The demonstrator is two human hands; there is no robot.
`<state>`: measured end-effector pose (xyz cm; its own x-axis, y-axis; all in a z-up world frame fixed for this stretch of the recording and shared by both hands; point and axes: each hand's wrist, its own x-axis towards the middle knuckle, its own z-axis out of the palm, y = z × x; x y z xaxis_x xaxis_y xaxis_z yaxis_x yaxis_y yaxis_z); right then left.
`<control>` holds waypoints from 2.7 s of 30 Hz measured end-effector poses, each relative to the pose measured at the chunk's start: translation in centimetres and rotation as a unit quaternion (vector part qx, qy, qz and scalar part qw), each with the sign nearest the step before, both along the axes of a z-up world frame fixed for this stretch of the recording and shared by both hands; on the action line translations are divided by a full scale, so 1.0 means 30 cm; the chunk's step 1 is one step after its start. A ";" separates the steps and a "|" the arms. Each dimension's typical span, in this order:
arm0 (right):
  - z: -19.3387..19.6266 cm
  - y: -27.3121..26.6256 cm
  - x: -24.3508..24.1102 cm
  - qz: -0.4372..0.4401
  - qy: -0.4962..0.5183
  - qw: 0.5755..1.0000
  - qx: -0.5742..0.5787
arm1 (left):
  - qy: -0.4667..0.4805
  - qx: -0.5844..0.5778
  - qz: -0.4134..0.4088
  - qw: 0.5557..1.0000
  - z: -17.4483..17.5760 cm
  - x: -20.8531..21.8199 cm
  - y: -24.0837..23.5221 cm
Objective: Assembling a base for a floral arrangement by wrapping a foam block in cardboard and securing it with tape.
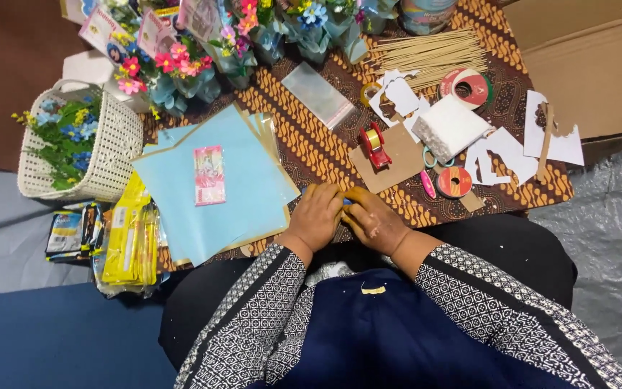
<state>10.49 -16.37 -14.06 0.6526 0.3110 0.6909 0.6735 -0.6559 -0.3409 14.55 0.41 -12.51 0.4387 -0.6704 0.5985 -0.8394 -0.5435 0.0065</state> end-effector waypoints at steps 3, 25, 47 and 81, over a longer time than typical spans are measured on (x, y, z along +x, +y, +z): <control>-0.016 -0.009 0.019 0.012 0.015 1.000 0.006 | -0.032 -0.013 0.013 0.999 0.005 0.005 -0.016; 0.013 -0.164 0.192 -0.309 0.451 0.831 -0.103 | -0.061 -0.053 0.050 0.995 0.009 -0.016 -0.035; -0.060 -0.180 0.120 -0.128 0.228 0.960 -0.101 | -0.014 -0.045 0.130 0.990 -0.119 0.009 -0.039; 0.033 -0.141 0.110 -0.100 0.464 0.880 0.017 | 0.030 -0.009 0.211 0.977 -0.171 0.021 -0.088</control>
<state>13.79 -20.59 -13.07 0.9798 0.1162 -0.1628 -0.0330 -0.7089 -0.7046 15.19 -2.24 -17.65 0.7089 -0.4109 0.5732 -0.5378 -0.8408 0.0624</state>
